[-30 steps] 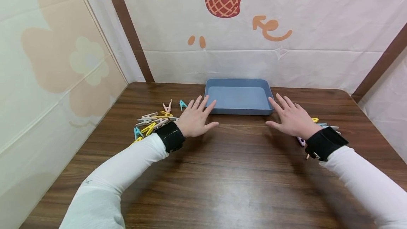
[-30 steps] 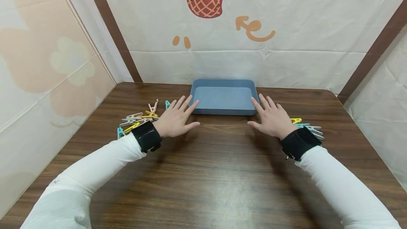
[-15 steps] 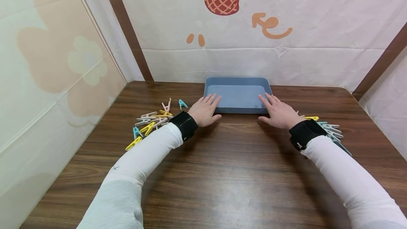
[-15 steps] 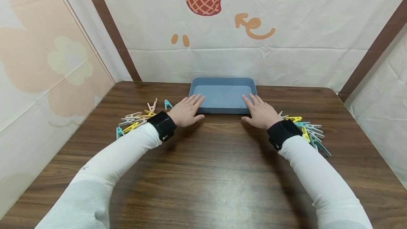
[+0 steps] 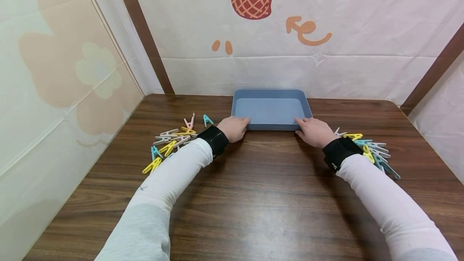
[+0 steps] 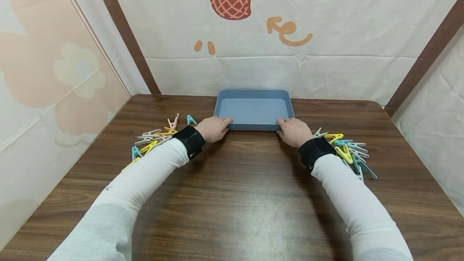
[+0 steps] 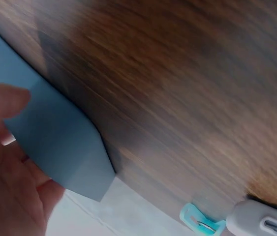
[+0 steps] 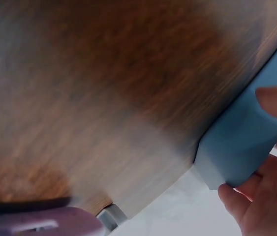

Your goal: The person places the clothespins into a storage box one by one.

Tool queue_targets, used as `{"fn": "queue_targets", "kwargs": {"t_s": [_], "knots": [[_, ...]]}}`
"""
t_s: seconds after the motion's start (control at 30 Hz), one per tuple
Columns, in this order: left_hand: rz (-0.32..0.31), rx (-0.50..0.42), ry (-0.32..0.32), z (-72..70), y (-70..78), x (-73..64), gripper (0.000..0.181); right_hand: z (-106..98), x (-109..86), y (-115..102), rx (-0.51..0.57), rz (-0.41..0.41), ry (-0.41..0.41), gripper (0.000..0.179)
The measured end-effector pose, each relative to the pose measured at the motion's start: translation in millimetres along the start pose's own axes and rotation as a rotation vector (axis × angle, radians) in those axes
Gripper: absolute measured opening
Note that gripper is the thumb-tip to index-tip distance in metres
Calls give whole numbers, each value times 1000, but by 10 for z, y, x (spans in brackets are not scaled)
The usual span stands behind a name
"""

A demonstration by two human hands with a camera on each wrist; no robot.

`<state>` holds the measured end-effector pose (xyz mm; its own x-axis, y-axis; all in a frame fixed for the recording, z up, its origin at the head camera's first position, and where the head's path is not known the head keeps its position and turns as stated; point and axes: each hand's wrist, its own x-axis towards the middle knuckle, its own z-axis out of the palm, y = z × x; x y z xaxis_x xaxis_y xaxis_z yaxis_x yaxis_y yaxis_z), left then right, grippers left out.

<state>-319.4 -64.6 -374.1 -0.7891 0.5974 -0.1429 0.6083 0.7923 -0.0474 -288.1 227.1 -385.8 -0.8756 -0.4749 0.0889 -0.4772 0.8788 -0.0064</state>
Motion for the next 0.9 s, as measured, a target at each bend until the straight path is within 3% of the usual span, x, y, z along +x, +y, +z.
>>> {"fn": "queue_targets", "kwargs": {"t_s": [0.1, 0.17, 0.33, 0.57, 0.9], "knots": [[16, 9, 3, 3, -10, 8, 37, 18, 6, 2, 10, -15, 35, 12], [23, 12, -1, 0, -11, 7, 37, 23, 3, 5, 13, -26, 48, 8], [53, 33, 17, -10, -13, -7, 33, 3, -17, 0, 5, -56, 56, 6], [131, 68, 101, 14, -32, -42, 19, -58, -56, -39, -35, -76, 25, 4], [170, 75, 96, -71, 76, -190, 17, -142, -217, -99, -51, -151, 58, 9]]}}
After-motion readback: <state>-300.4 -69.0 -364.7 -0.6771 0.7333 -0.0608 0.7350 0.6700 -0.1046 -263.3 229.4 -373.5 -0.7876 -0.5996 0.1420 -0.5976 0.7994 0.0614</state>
